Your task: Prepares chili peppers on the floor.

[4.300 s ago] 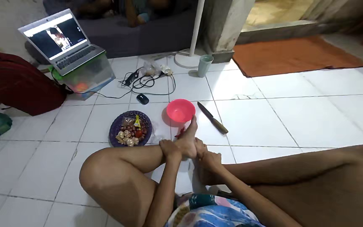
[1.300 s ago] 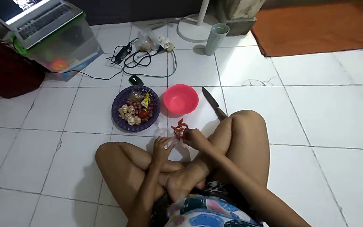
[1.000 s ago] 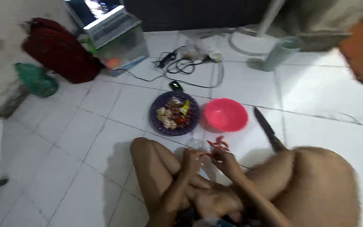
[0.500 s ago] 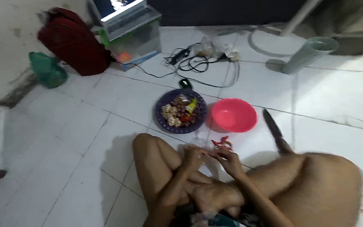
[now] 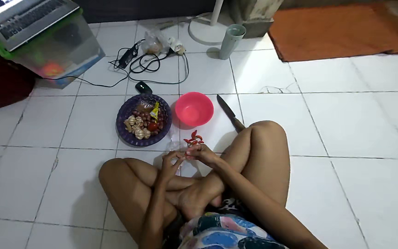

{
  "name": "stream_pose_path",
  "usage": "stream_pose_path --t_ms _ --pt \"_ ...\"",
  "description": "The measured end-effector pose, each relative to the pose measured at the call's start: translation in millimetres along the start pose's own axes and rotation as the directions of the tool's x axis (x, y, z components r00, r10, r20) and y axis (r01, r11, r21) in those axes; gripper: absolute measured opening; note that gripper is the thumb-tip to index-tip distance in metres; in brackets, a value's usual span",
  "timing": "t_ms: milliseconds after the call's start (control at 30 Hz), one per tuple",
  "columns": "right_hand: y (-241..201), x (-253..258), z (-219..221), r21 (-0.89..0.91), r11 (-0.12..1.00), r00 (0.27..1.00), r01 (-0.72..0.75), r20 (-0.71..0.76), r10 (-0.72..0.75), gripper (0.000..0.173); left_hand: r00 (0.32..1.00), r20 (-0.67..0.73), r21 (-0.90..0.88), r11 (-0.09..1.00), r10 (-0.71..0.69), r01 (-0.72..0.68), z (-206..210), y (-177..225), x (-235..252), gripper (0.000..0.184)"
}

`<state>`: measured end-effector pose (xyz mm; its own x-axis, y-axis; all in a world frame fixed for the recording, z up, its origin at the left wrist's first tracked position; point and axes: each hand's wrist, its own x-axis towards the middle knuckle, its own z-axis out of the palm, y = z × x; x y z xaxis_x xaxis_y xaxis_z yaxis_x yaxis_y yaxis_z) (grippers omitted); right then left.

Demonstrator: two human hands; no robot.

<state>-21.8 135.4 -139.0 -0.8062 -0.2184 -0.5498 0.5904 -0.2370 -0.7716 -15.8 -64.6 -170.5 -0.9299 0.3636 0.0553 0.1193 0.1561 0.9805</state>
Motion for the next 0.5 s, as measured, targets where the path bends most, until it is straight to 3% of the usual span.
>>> stream_pose_path --t_ms 100,167,233,300,400,500 --pt "-1 3 -3 -0.008 0.998 0.993 0.064 -0.103 -0.064 0.011 0.995 -0.088 -0.048 0.998 -0.046 0.042 -3 4 1 0.014" --pt "10 7 -6 -0.202 0.957 0.97 0.207 -0.087 -0.228 0.012 0.97 -0.228 -0.01 0.996 -0.089 0.089 -4 6 1 0.014" --pt "21 11 -7 -0.407 0.848 0.93 0.338 0.008 -0.367 0.015 0.929 -0.357 0.04 0.992 -0.096 0.117 -4 10 3 0.015" --pt "21 7 -2 -0.526 0.765 0.907 0.372 0.032 -0.419 0.015 0.902 -0.422 0.07 0.988 -0.093 0.135 -3 11 4 0.015" --pt "4 3 -4 -0.62 0.728 0.885 0.292 -0.114 -0.452 0.017 0.889 -0.447 0.077 0.986 -0.098 0.147 2 11 8 0.014" --pt "-25 5 -30 -0.769 0.635 0.919 0.072 -0.196 -0.341 0.021 0.902 -0.417 0.123 0.976 -0.115 0.181 4 13 8 0.016"
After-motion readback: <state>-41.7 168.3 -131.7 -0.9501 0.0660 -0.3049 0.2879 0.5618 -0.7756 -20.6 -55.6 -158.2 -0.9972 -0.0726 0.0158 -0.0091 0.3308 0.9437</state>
